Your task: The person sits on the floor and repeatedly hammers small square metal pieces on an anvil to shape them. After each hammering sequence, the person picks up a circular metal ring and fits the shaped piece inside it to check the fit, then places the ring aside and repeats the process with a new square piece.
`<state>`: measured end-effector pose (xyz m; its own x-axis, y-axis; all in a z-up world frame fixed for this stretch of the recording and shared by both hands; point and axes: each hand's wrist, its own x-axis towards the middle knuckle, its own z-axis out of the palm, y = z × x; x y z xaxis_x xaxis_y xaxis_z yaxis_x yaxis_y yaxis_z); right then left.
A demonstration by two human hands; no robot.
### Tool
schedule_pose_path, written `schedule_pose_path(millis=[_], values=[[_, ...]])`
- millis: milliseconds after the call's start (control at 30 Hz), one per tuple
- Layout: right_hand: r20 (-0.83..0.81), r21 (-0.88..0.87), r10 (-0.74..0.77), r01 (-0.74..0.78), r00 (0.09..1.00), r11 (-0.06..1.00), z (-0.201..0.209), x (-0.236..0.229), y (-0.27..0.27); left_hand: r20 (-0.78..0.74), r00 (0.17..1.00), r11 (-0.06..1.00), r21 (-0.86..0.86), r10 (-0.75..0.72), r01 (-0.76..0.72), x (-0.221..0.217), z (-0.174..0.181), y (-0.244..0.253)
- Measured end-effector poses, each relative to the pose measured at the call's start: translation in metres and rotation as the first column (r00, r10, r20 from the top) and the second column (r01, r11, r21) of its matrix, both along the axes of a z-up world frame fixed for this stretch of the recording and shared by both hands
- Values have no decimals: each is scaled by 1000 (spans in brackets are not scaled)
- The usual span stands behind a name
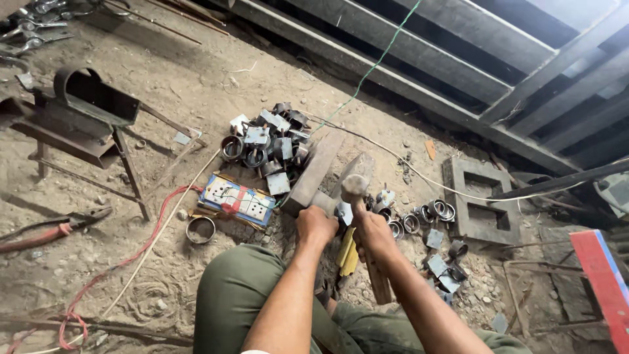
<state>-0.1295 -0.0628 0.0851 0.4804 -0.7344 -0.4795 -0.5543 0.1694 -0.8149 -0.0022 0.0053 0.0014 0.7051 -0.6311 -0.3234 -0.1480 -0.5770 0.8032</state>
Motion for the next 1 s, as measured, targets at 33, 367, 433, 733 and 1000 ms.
schedule_pose_path(millis=[33, 367, 433, 733, 1000], values=[[36, 6, -13, 13, 999, 1000, 0, 2, 0, -18, 1000, 1000, 7, 5, -5, 2, 0, 0], [-74, -36, -118, 115, 990, 993, 16, -1, 6, 7, 1000, 1000, 11, 9, -10, 1, 5, 10], [-136, -46, -118, 113, 984, 993, 26, -7, -5, 17, 1000, 1000, 15, -17, 17, 2, 12, -3], [-56, -25, -47, 46, 997, 999, 10, -9, -8, -2, 1000, 999, 34, -9, 10, 3, 9, -1], [-94, -28, -42, 40, 995, 999, 13, -4, -6, 28, 999, 999, 14, -32, 31, 4, 17, 4]])
